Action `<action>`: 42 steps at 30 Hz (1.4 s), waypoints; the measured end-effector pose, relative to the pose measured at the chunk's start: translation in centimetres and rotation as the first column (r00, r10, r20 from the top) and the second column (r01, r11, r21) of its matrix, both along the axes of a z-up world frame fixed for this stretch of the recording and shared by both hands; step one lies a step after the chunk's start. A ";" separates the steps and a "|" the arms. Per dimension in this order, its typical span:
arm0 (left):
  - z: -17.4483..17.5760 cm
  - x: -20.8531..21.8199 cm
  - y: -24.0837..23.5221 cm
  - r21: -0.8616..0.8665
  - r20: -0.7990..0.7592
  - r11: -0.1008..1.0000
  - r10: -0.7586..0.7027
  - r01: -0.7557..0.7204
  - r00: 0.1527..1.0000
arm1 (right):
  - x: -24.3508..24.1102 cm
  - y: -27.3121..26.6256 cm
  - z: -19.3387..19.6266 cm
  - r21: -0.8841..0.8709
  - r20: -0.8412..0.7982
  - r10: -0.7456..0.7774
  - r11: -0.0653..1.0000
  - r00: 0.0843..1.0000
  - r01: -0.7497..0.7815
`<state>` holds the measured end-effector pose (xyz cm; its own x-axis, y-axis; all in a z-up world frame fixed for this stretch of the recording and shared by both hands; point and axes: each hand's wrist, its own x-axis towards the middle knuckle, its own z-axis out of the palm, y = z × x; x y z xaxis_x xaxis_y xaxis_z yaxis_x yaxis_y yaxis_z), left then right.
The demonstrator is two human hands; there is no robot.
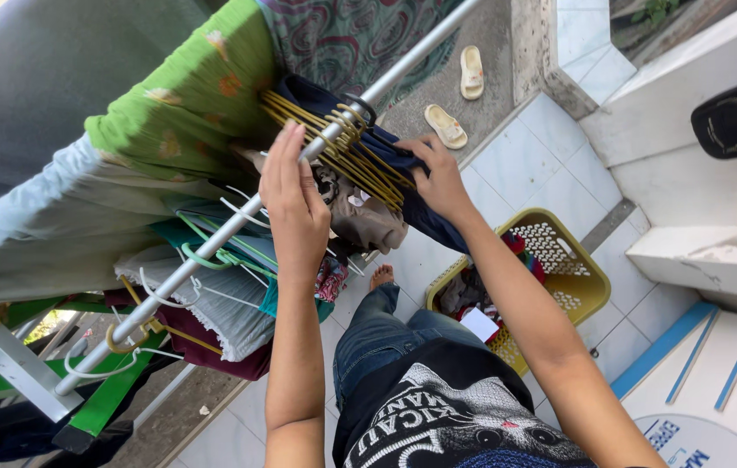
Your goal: The person takes wet clothes from a laundry basket, unfolds them, and hangs them on a drying rack using hangers. They handle a white shirt, a beige top, a dark blue shirt, and a gray shirt, placing each on the rack.
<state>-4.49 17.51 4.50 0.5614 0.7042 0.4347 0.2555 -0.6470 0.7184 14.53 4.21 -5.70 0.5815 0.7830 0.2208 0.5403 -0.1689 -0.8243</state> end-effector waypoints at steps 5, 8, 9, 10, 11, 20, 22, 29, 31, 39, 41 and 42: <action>-1.4 1.2 -3.9 0.208 -0.093 0.978 0.006 0.014 0.996 | 1.6 -3.3 -1.8 -0.105 -0.260 -0.146 0.987 0.954 0.122; -4.0 2.6 -7.0 0.237 -0.222 0.925 -0.245 0.296 0.944 | 2.4 -6.2 -6.6 -0.317 -0.350 -0.185 0.946 0.918 0.069; -5.2 3.2 -7.8 0.213 -0.241 0.888 -0.356 0.407 0.903 | 2.1 -7.0 -8.8 -0.281 -0.385 -0.163 0.958 0.908 0.053; -6.6 4.0 -8.7 0.220 -0.374 0.841 -0.396 0.495 0.839 | 2.0 -7.7 -11.1 -0.241 -0.415 -0.138 0.970 0.899 0.038; -8.2 4.9 -9.6 0.215 -0.500 0.786 -0.420 0.579 0.757 | 1.7 -8.5 -13.5 -0.200 -0.444 -0.112 0.980 0.889 0.023; -18.5 10.4 -14.3 0.345 -0.922 0.382 -0.036 0.857 0.387 | -4.1 -14.6 -25.3 -0.342 -0.221 -0.193 0.933 0.956 0.109; -17.1 10.6 -13.3 0.304 -0.909 0.416 -0.143 0.857 0.392 | -5.5 -16.0 -24.8 -0.310 -0.346 -0.291 0.933 0.892 0.184; -9.3 11.0 -9.7 0.284 -0.373 0.691 -0.559 0.665 0.741 | -6.0 -15.0 -22.5 -0.224 -0.569 -0.378 0.926 0.730 0.305; -9.9 11.2 -9.7 0.338 -0.499 0.599 -0.540 0.726 0.678 | -5.3 -12.9 -23.6 -0.096 -0.504 -0.309 0.948 0.807 0.303; -22.7 9.4 -12.1 0.549 -0.687 0.596 -0.077 0.586 0.722 | -3.1 -8.9 -28.2 -0.319 -0.214 -0.230 0.935 0.949 0.155; -24.2 8.8 -11.6 0.275 -0.795 0.676 -0.240 0.684 0.557 | -4.1 -10.0 -28.3 -0.229 -0.350 -0.293 0.948 0.890 0.222; -24.3 9.0 -11.2 0.133 -0.817 0.693 -0.328 0.709 0.474 | -4.4 -10.7 -28.1 -0.177 -0.466 -0.271 0.961 0.842 0.211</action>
<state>4.48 6.28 -19.80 0.9923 0.0245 -0.1215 0.0378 -0.9934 0.1079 10.14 -6.47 -33.83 0.7648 0.6062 -0.2182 0.0109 -0.3508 -0.9364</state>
